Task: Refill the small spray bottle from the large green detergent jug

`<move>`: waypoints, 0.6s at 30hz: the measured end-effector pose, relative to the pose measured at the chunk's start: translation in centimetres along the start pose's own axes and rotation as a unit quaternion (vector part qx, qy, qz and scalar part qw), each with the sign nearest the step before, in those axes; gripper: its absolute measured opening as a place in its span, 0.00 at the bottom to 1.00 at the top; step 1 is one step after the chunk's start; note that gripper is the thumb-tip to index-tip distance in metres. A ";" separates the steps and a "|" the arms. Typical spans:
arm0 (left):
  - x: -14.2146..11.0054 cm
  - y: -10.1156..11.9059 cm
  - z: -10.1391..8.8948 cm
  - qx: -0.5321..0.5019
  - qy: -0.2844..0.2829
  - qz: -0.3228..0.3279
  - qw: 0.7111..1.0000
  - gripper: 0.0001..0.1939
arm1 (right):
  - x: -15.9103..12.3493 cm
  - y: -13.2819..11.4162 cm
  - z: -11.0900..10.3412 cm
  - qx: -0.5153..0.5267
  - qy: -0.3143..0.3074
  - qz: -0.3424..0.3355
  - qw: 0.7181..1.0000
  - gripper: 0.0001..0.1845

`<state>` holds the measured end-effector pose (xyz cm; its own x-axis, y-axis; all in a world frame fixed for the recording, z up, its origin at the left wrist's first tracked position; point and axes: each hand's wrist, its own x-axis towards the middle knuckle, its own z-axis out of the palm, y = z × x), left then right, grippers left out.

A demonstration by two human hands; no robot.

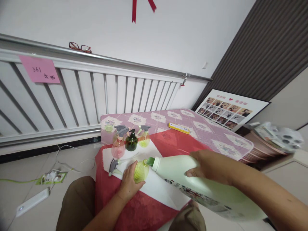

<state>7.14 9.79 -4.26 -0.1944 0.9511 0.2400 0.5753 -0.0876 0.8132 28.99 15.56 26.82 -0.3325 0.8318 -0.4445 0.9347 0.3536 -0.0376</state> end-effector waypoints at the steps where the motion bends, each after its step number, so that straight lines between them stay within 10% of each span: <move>1: 0.0 0.0 0.0 0.001 0.001 0.001 1.000 0.45 | 0.0 0.0 0.0 0.000 -0.001 -0.001 1.000 0.15; 18: 0.0 0.1 0.0 0.005 0.002 -0.002 1.000 0.45 | 0.0 0.1 0.0 -0.003 0.002 0.001 1.000 0.14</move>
<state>7.16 9.78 -4.18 -0.2004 0.9502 0.2388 0.5825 -0.0804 0.8089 29.08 15.61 26.79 -0.3320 0.8343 -0.4401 0.9343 0.3550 -0.0318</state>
